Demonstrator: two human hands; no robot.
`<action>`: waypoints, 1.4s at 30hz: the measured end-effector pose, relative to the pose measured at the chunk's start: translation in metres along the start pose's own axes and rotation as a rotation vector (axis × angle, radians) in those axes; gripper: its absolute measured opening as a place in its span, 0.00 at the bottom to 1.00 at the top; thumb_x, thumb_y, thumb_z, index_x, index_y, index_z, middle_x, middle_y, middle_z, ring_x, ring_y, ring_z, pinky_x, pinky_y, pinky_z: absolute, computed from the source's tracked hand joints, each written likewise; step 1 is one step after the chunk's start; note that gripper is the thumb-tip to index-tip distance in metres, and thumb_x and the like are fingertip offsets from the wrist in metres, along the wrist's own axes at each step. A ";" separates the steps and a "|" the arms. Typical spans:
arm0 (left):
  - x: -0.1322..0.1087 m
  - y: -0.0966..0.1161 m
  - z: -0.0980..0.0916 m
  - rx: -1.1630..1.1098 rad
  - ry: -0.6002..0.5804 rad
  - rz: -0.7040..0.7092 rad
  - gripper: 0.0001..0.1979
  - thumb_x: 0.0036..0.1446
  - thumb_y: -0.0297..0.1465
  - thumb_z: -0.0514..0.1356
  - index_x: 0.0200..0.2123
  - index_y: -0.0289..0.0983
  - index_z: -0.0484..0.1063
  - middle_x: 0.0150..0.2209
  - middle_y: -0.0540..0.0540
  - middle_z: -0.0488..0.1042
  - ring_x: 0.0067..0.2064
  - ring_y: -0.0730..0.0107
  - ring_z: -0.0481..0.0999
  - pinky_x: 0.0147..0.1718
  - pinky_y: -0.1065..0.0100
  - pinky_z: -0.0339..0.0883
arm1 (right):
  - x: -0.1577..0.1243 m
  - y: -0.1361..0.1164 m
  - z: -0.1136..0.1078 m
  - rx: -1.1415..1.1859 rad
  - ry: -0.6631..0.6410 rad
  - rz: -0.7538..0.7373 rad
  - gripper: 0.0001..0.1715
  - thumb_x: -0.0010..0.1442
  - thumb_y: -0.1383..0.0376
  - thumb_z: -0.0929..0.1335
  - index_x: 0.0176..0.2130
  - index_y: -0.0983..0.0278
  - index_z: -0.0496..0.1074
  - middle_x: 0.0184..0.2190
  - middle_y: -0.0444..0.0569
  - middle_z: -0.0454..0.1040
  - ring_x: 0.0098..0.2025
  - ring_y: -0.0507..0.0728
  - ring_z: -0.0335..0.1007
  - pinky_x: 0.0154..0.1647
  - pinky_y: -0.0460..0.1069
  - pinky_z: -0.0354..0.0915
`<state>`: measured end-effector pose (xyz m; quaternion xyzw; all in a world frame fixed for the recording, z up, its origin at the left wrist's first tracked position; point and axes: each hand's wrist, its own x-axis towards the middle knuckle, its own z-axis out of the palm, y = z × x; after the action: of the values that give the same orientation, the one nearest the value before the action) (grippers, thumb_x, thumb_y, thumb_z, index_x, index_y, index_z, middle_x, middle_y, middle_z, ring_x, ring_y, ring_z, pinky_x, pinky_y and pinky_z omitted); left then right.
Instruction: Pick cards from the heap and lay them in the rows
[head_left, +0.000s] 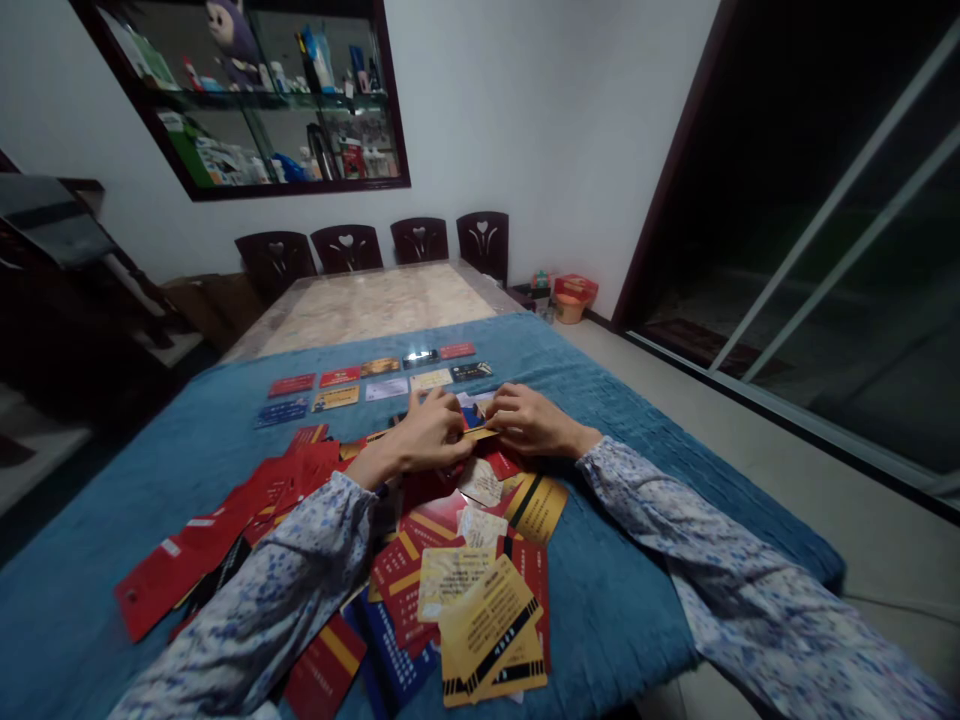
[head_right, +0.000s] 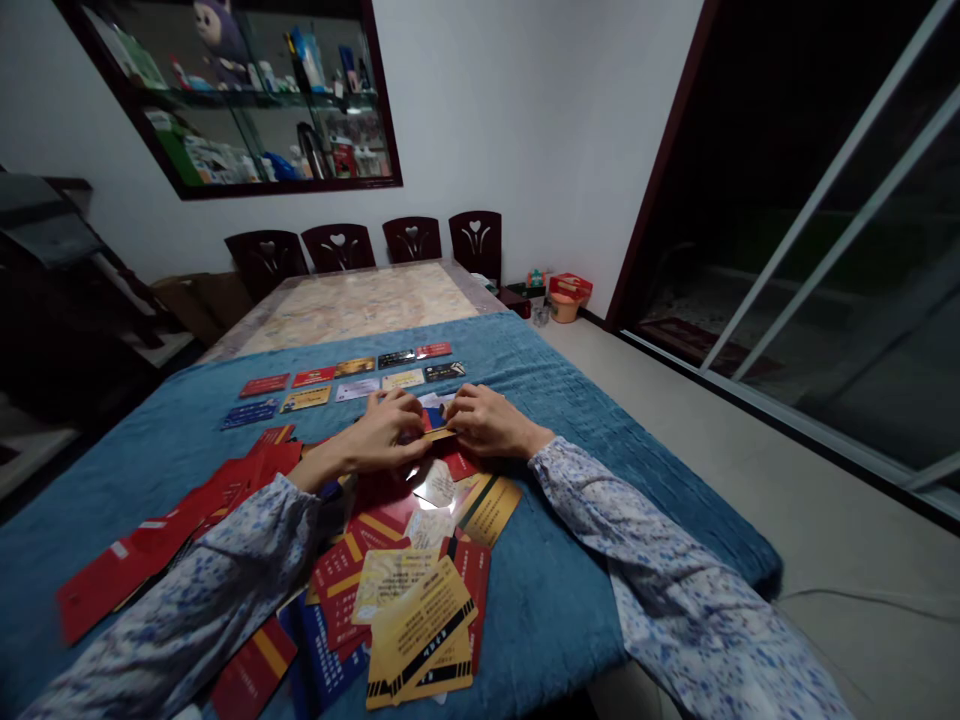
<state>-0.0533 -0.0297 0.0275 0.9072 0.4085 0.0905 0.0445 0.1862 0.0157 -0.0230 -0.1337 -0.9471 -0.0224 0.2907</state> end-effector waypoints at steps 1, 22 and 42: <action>0.000 -0.001 -0.001 -0.024 0.010 0.007 0.18 0.64 0.41 0.58 0.25 0.37 0.75 0.40 0.42 0.76 0.50 0.54 0.68 0.58 0.43 0.53 | 0.000 0.001 0.000 0.003 0.013 0.013 0.09 0.65 0.69 0.67 0.39 0.61 0.79 0.41 0.53 0.80 0.44 0.60 0.68 0.46 0.57 0.68; 0.005 -0.019 0.009 -0.009 0.198 -0.076 0.13 0.64 0.28 0.54 0.35 0.38 0.79 0.42 0.41 0.78 0.50 0.55 0.70 0.52 0.48 0.58 | -0.007 0.011 0.010 0.060 0.024 0.322 0.08 0.65 0.61 0.71 0.36 0.64 0.75 0.36 0.55 0.76 0.41 0.61 0.65 0.45 0.57 0.65; 0.004 -0.021 0.011 -0.050 0.325 -0.182 0.11 0.62 0.30 0.57 0.37 0.38 0.81 0.42 0.42 0.77 0.48 0.57 0.70 0.50 0.53 0.62 | 0.015 0.007 -0.003 0.129 0.314 0.394 0.10 0.67 0.59 0.67 0.38 0.61 0.76 0.36 0.52 0.78 0.42 0.61 0.68 0.47 0.57 0.64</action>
<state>-0.0642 -0.0128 0.0137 0.8386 0.4883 0.2414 0.0084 0.1777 0.0261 -0.0120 -0.2917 -0.8455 0.0746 0.4409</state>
